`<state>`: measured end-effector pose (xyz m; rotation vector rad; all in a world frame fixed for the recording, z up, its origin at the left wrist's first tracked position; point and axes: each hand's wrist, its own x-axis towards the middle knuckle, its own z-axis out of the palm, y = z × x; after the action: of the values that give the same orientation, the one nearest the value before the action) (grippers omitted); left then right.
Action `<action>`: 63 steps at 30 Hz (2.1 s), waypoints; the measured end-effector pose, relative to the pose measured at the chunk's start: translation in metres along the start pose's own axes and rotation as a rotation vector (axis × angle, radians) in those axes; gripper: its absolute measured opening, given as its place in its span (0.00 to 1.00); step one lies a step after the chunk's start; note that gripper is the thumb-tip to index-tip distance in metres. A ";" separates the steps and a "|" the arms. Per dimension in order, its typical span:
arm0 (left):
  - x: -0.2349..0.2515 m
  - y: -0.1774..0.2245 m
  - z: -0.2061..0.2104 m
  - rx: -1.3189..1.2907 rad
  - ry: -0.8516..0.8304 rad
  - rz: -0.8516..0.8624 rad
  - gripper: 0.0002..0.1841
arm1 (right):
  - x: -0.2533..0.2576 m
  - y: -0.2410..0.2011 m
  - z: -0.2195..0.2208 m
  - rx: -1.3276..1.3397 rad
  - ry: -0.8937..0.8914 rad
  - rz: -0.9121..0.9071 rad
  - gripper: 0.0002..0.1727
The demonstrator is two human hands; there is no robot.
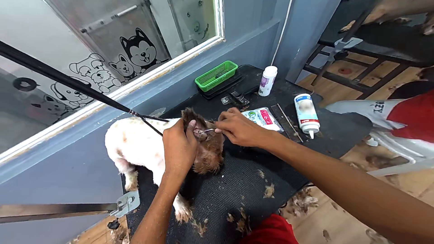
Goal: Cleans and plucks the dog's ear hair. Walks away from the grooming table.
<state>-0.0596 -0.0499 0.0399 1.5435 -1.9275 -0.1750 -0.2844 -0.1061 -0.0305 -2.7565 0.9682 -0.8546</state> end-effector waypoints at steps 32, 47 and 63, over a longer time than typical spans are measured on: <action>-0.003 -0.013 0.011 -0.529 0.014 -0.143 0.10 | -0.001 -0.087 0.039 0.275 0.590 0.138 0.08; -0.001 -0.011 0.010 -0.562 -0.043 -0.190 0.15 | 0.029 -0.079 0.018 -0.100 0.391 0.408 0.30; 0.016 -0.001 0.008 -0.245 0.017 -0.115 0.15 | 0.035 -0.059 0.038 1.141 0.937 0.721 0.22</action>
<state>-0.0645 -0.0674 0.0397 1.4855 -1.7321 -0.4298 -0.2093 -0.0841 -0.0295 -0.9200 0.9507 -1.7665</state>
